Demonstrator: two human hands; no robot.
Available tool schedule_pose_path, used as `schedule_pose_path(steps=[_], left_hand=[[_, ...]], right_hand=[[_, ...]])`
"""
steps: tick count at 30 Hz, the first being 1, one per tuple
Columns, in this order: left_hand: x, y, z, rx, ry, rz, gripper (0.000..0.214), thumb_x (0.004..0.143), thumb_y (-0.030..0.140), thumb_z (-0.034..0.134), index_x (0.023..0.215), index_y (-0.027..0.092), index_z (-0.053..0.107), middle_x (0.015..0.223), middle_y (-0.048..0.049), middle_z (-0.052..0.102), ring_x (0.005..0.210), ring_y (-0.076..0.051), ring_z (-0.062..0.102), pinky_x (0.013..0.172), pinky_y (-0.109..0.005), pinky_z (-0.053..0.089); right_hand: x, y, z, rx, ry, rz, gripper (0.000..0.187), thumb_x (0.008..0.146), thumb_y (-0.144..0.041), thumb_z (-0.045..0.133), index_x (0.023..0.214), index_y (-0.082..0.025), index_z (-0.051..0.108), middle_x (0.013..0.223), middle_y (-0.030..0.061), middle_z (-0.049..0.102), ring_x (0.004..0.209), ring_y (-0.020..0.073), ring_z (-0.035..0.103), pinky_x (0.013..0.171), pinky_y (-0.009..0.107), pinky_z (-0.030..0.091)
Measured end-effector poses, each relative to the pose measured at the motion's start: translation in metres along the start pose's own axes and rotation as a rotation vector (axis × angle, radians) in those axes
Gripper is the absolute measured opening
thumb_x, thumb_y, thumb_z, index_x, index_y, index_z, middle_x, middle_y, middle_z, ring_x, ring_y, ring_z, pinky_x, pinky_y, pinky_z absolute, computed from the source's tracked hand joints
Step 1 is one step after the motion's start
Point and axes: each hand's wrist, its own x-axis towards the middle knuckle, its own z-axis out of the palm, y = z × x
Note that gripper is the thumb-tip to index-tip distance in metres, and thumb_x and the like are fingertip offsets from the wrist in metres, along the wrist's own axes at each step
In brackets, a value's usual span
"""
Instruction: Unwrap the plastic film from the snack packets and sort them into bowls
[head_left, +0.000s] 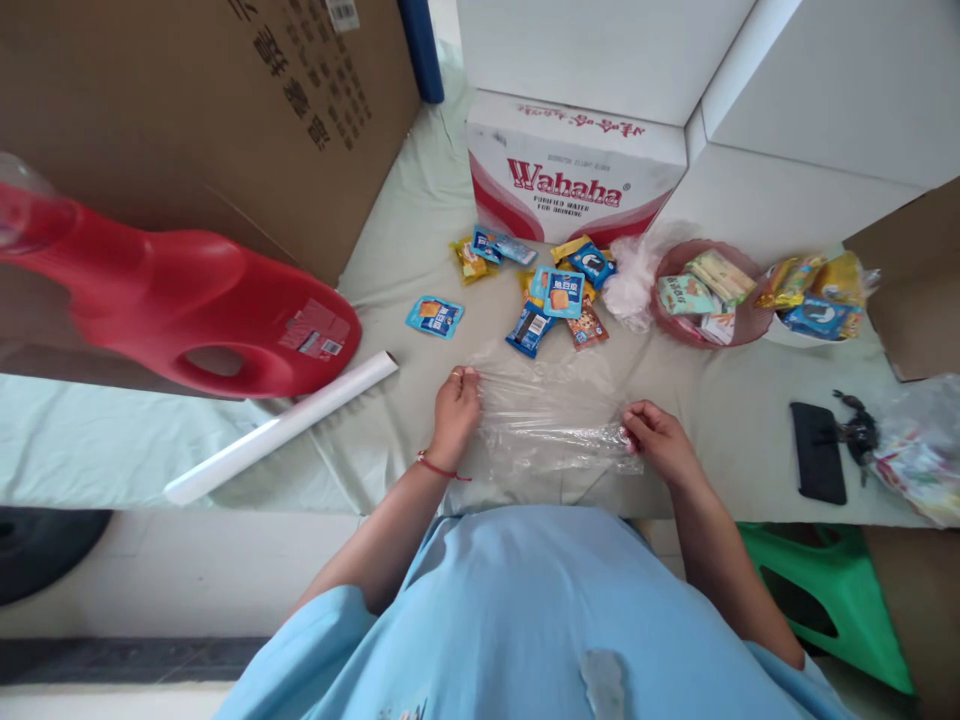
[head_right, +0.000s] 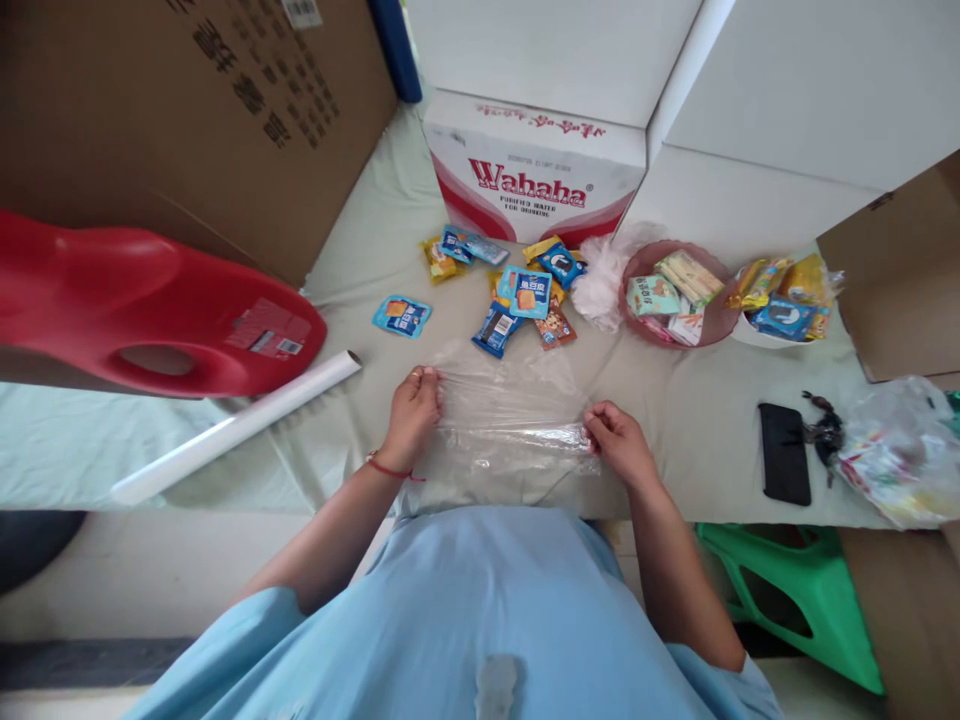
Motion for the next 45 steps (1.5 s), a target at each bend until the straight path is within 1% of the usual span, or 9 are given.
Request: schedule_pose_path(steps=[4,7,12,16,19,25,32,38,45], left_hand=[[0.0,0.003,-0.008,0.125,0.174,0.065,0.025,0.1,0.043,0.051,0.107,0.021,0.057,0.084,-0.0031,0.06,0.08,-0.022,0.06,0.082,-0.038,0.051],[-0.011,0.008,-0.009,0.35,0.333,0.325,0.034,0.1,0.039,0.052,0.124,0.016,0.059,0.114,-0.0147,0.066,0.107,-0.027,0.064,0.101,-0.046,0.05],[-0.03,0.004,-0.001,0.685,-0.254,0.727,0.03,0.103,0.028,0.05,0.124,0.022,0.07,0.133,-0.0129,0.072,0.144,-0.03,0.054,0.128,-0.058,0.025],[-0.037,-0.01,0.004,0.791,-0.426,0.695,0.053,0.101,0.033,0.055,0.154,0.023,0.055,0.166,-0.0165,0.049,0.159,-0.033,0.038,0.131,-0.067,0.011],[-0.039,-0.015,0.002,0.824,-0.466,0.705,0.063,0.101,0.04,0.057,0.161,0.026,0.046,0.172,-0.016,0.038,0.161,-0.034,0.034,0.131,-0.07,0.004],[-0.041,-0.013,-0.006,0.824,-0.478,0.693,0.072,0.099,0.047,0.061,0.165,0.027,0.04,0.174,-0.0173,0.034,0.16,-0.036,0.035,0.13,-0.073,0.003],[-0.027,-0.013,-0.006,0.798,-0.388,0.627,0.061,0.102,0.044,0.054,0.16,0.028,0.047,0.173,-0.0153,0.038,0.161,-0.034,0.034,0.13,-0.071,0.003],[-0.017,-0.002,0.004,0.675,-0.093,0.401,0.047,0.1,0.051,0.055,0.121,0.014,0.074,0.141,-0.0229,0.063,0.137,-0.04,0.053,0.117,-0.062,0.04],[-0.035,0.011,0.027,0.274,-0.297,0.38,0.026,0.095,0.047,0.062,0.089,0.022,0.067,0.117,-0.0119,0.069,0.119,-0.03,0.062,0.108,-0.049,0.049]], right_hand=[[0.004,0.007,0.004,-0.092,0.116,-0.051,0.039,0.085,-0.064,0.066,0.084,-0.026,0.059,0.059,-0.0029,0.059,0.048,0.0168,0.052,0.049,0.031,0.044],[-0.004,0.014,0.0,-0.173,0.145,-0.071,0.035,0.088,-0.061,0.063,0.086,-0.026,0.061,0.058,-0.003,0.059,0.051,0.018,0.054,0.053,0.032,0.044],[-0.015,0.005,-0.034,-0.34,-0.123,-0.132,0.042,0.09,-0.063,0.064,0.098,-0.023,0.072,0.08,0.0027,0.072,0.071,0.0204,0.065,0.067,0.033,0.051],[0.015,-0.011,-0.046,-0.446,0.101,-0.191,0.046,0.095,-0.064,0.056,0.105,-0.022,0.073,0.089,0.0073,0.076,0.081,0.0238,0.067,0.074,0.035,0.052],[0.052,-0.018,-0.022,-0.524,0.295,-0.208,0.046,0.095,-0.061,0.055,0.108,-0.021,0.072,0.091,0.0095,0.076,0.083,0.025,0.068,0.077,0.036,0.051],[0.09,-0.023,0.028,-0.584,0.293,-0.249,0.022,0.09,-0.042,0.06,0.091,-0.023,0.071,0.085,0.0055,0.075,0.075,0.0206,0.064,0.074,0.031,0.048],[0.094,-0.013,-0.023,-0.359,0.488,-0.324,0.034,0.088,-0.051,0.058,0.09,-0.019,0.069,0.081,0.0066,0.071,0.073,0.0205,0.063,0.076,0.034,0.051],[0.059,-0.018,-0.036,-0.605,0.672,-0.474,0.044,0.097,-0.049,0.054,0.123,-0.016,0.068,0.121,0.0186,0.067,0.09,0.0244,0.064,0.084,0.042,0.056],[0.023,-0.023,0.039,-0.747,0.058,-0.686,0.038,0.104,-0.036,0.052,0.135,-0.022,0.07,0.14,0.0162,0.067,0.132,0.0337,0.057,0.116,0.055,0.045]])
